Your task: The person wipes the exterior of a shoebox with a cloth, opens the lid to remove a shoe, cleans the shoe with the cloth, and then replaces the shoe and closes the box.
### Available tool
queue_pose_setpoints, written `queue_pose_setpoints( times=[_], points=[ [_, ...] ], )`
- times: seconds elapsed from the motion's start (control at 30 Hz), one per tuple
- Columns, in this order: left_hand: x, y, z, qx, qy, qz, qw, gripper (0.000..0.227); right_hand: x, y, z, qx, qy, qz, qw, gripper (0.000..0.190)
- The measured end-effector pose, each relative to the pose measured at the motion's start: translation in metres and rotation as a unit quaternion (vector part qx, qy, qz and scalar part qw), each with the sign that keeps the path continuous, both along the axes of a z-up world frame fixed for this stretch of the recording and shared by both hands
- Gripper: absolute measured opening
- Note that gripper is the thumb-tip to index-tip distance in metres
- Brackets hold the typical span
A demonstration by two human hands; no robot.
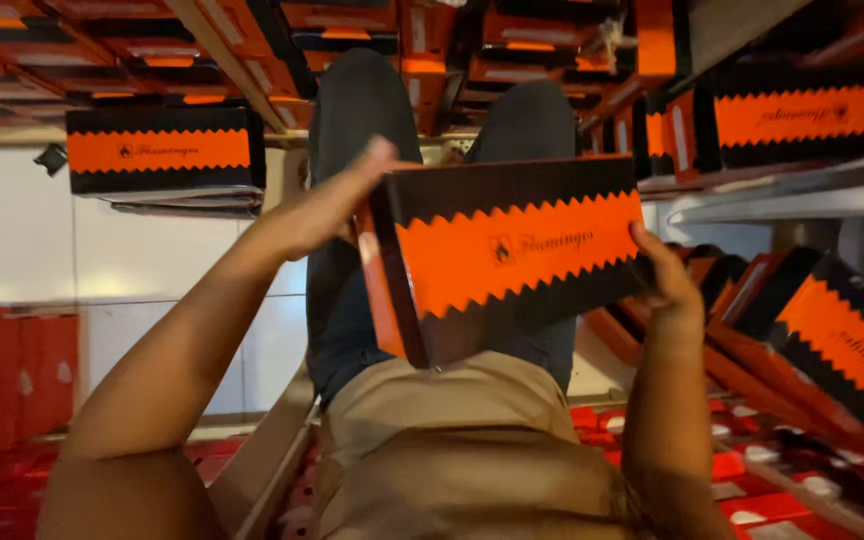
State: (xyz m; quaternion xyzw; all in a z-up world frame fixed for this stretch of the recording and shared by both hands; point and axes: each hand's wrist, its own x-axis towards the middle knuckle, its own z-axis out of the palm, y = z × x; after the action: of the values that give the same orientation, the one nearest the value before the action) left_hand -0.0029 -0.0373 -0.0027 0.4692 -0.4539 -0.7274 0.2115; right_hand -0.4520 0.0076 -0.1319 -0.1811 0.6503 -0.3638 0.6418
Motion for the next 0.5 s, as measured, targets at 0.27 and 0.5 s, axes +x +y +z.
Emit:
queue_pose_setpoints(
  times=[0.27, 0.5],
  points=[
    [-0.003, 0.003, 0.006, -0.205, -0.016, -0.039, 0.978, 0.068, -0.016, 0.02, -0.032, -0.105, -0.068, -0.051, 0.991, 0.07],
    [0.013, 0.005, 0.006, -0.01, 0.052, 0.07, 0.996, 0.106, 0.017, 0.028, 0.026, -0.243, 0.176, 0.076, 0.951, 0.094]
  ],
)
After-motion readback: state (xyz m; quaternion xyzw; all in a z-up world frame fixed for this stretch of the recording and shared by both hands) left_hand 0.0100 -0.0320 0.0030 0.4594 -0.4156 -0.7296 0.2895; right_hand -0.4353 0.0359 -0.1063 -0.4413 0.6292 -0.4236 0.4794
